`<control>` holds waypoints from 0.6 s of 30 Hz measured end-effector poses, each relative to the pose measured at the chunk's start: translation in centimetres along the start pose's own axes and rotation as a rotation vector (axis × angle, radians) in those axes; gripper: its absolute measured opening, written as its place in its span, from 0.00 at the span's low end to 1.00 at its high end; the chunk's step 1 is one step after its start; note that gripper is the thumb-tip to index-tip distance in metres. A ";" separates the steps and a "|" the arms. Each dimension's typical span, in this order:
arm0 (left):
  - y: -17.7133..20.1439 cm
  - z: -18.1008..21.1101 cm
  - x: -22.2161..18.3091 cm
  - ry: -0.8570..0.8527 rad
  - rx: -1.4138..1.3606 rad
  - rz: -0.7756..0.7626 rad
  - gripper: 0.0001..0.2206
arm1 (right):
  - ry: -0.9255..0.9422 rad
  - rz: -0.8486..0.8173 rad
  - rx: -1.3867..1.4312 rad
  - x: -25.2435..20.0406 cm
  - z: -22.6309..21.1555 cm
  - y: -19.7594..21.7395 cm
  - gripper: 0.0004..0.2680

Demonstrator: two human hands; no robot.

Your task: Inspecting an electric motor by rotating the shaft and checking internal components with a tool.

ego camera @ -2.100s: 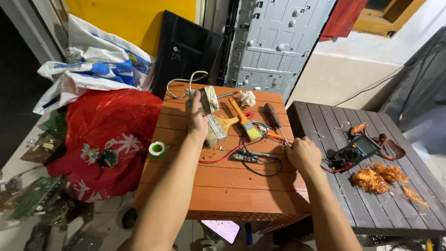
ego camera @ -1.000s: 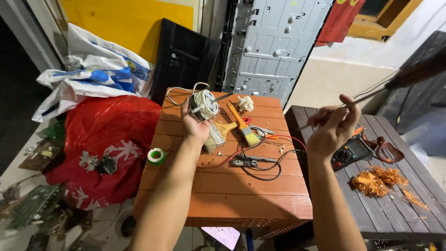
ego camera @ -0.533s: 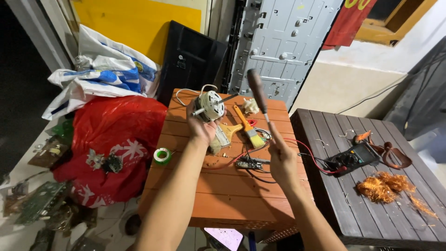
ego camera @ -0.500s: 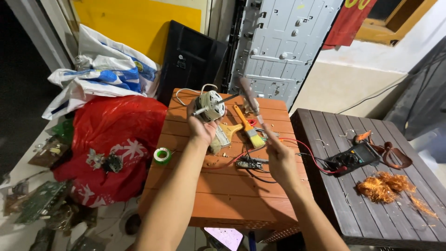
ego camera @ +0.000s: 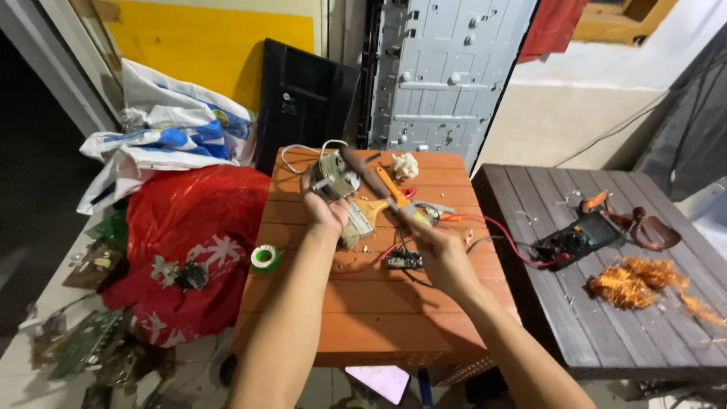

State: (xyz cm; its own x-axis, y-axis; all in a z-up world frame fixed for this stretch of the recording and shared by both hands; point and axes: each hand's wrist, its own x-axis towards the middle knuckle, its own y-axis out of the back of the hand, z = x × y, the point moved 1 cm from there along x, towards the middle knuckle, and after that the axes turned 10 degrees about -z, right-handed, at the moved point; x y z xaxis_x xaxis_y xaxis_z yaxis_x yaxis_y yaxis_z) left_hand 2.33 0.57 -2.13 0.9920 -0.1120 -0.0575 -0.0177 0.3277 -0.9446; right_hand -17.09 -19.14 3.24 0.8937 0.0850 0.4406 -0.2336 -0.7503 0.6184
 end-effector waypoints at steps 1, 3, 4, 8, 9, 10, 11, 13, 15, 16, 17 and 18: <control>-0.4 -0.2 -0.7 0.001 -0.011 0.006 0.29 | 0.005 0.069 0.077 -0.3 -0.2 -0.2 0.16; -1.7 -0.6 -0.9 -0.002 -0.028 -0.002 0.29 | 0.023 0.144 0.145 -0.1 0.9 0.1 0.17; -1.7 -0.4 -0.9 -0.010 -0.022 0.000 0.27 | 0.015 0.161 0.132 0.1 1.9 0.2 0.17; -1.0 -0.1 -1.0 -0.021 0.003 0.022 0.25 | -0.174 0.015 0.065 0.6 2.1 0.8 0.20; -1.4 -0.2 -1.3 -0.011 0.007 0.020 0.25 | -0.180 0.023 0.064 0.4 2.8 1.6 0.20; -1.8 0.1 -1.6 -0.030 0.032 0.012 0.25 | -0.316 -0.045 -0.044 0.8 3.4 2.3 0.21; -2.3 0.6 -1.8 -0.048 0.057 0.005 0.24 | -0.452 -0.112 -0.153 1.1 4.0 3.0 0.22; -2.5 0.4 -2.2 -0.090 0.142 -0.015 0.23 | -0.484 -0.151 -0.292 1.6 6.6 3.3 0.22; -2.4 -0.2 -2.1 -0.121 0.235 -0.040 0.22 | -0.524 -0.179 -0.427 2.0 8.8 3.0 0.22; -2.1 -0.8 -2.0 -0.195 0.327 -0.054 0.23 | -0.519 -0.230 -0.515 2.0 9.7 2.7 0.22; -1.8 -1.3 -1.9 -0.270 0.419 -0.068 0.25 | -0.513 -0.281 -0.604 1.9 10.6 2.4 0.22; -1.4 -1.8 -1.6 -0.270 0.409 -0.066 0.25 | -0.512 -0.283 -0.613 2.1 11.8 2.2 0.22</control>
State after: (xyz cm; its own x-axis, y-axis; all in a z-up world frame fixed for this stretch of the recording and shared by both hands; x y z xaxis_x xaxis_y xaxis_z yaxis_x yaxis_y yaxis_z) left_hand 0.52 -1.34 -1.32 0.9872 0.0844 0.1353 0.0431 0.6755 -0.7361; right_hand -11.21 -28.32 -2.12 0.9785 -0.2019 -0.0413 -0.0095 -0.2443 0.9696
